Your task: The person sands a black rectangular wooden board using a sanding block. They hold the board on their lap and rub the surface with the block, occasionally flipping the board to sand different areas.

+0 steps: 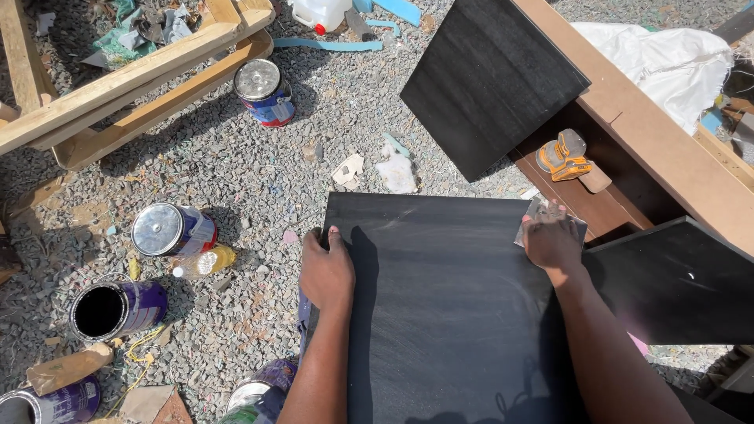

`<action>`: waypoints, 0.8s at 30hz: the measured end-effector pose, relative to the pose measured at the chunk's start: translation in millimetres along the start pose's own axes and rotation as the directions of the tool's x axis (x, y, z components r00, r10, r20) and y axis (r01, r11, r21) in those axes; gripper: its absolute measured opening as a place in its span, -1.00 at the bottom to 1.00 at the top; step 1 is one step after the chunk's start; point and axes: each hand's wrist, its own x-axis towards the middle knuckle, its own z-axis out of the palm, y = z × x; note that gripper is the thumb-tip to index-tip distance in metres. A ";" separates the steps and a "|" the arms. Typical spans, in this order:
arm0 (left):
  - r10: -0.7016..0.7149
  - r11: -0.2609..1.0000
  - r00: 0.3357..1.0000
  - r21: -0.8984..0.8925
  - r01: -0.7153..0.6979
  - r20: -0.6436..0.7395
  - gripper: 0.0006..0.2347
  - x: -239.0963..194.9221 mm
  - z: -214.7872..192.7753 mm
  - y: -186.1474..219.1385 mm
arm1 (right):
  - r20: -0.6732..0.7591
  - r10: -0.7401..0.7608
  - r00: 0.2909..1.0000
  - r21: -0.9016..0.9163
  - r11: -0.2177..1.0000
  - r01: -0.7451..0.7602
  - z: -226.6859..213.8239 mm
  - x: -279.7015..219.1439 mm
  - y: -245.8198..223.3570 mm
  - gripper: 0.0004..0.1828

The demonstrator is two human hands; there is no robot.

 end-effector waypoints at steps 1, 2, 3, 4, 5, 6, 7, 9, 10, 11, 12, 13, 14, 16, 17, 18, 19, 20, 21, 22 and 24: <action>-0.005 1.000 1.000 -0.002 0.005 -0.004 -0.61 1.8 5.9 -0.6 | 0.000 -0.006 1.000 -0.003 1.000 0.006 -16.6 -15.2 -34.4 -0.29; 0.036 0.992 0.997 0.119 -0.045 0.071 -0.60 3.8 12.2 -1.0 | 0.056 -0.025 0.998 0.132 0.991 0.018 -32.9 -30.6 -68.4 -0.29; 0.066 0.966 0.986 0.240 -0.101 0.150 -0.57 4.6 16.7 -3.4 | 0.116 -0.054 0.992 0.267 0.963 0.021 -47.0 -49.2 -103.7 -0.27; 0.058 0.965 0.987 0.244 -0.093 0.147 -0.57 0.5 15.3 0.2 | 0.115 -0.026 0.993 0.278 0.961 -0.007 -80.4 -80.8 -139.3 -0.27; 0.131 0.921 0.967 0.334 -0.199 0.217 -0.53 -3.6 14.4 3.9 | 0.165 -0.200 0.966 0.304 0.942 0.143 -123.1 -113.5 -177.4 -0.22; 0.194 0.859 0.936 0.411 -0.306 0.293 -0.47 -7.9 13.3 7.6 | 0.203 -0.368 0.907 0.338 0.896 0.288 -144.0 -131.0 -196.7 -0.16; 0.188 0.859 0.938 0.415 -0.301 0.293 -0.47 -9.0 16.1 9.9 | 0.208 -0.372 0.905 0.340 0.895 0.290 -143.4 -134.3 -202.7 -0.16; 0.268 0.705 0.807 0.464 -0.536 0.526 -0.52 -9.2 20.9 15.1 | 0.120 -0.369 0.922 0.351 0.884 0.308 -143.4 -140.0 -216.1 -0.33; 0.264 0.706 0.810 0.467 -0.532 0.524 -0.52 -14.0 22.3 20.9 | 0.121 -0.373 0.920 0.353 0.882 0.312 -135.0 -133.7 -209.3 -0.33; 0.283 0.647 0.729 0.437 -0.625 0.623 -0.54 -18.6 23.0 26.6 | 0.093 -0.344 0.934 0.322 0.898 0.299 -126.8 -127.3 -203.4 -0.36; 0.291 0.584 0.637 0.395 -0.709 0.714 -0.54 -23.4 23.5 32.3 | 0.064 -0.315 0.947 0.291 0.913 0.285 -118.8 -121.0 -197.4 -0.39; 0.289 0.585 0.639 0.397 -0.707 0.713 -0.54 -23.3 26.8 34.4 | 0.065 -0.318 0.946 0.292 0.912 0.286 -121.5 -119.5 -192.4 -0.39; 0.292 0.563 0.633 0.406 -0.720 0.717 -0.53 -23.5 30.1 36.7 | 0.014 -0.306 0.952 0.282 0.915 0.290 -124.2 -118.1 -187.2 -0.43; 0.305 0.535 0.621 0.410 -0.739 0.722 -0.52 -21.5 40.1 42.5 | -0.046 -0.284 0.958 0.271 0.919 0.286 -129.2 -114.6 -180.7 -0.47; 0.304 0.512 0.635 0.441 -0.737 0.710 -0.50 -21.0 45.6 44.0 | -0.033 -0.241 0.970 0.257 0.936 0.241 -130.6 -114.7 -180.0 -0.49; 0.303 0.488 0.649 0.472 -0.734 0.698 -0.47 -20.7 50.9 45.2 | -0.021 -0.197 0.980 0.243 0.950 0.196 -132.0 -115.0 -179.5 -0.50; 0.304 0.489 0.649 0.470 -0.735 0.698 -0.47 -21.6 53.4 48.0 | -0.021 -0.196 0.980 0.242 0.950 0.195 -135.7 -116.4 -179.5 -0.50; 0.298 0.499 0.664 0.481 -0.721 0.686 -0.47 -22.3 55.8 50.8 | -0.040 -0.180 0.983 0.221 0.958 0.184 -139.4 -117.9 -179.7 -0.50; 0.294 0.510 0.679 0.491 -0.706 0.673 -0.47 -21.7 58.8 55.0 | -0.062 -0.164 0.984 0.199 0.965 0.174 -144.1 -117.3 -180.0 -0.50; 0.298 0.512 0.680 0.489 -0.706 0.670 -0.47 -24.1 57.5 56.3 | -0.066 -0.165 0.984 0.196 0.965 0.175 -138.3 -113.1 -175.7 -0.50; 0.277 0.550 0.671 0.459 -0.698 0.688 -0.47 -30.0 53.4 56.9 | -0.016 -0.160 0.987 0.210 0.965 0.160 -126.0 -106.4 -167.9 -0.47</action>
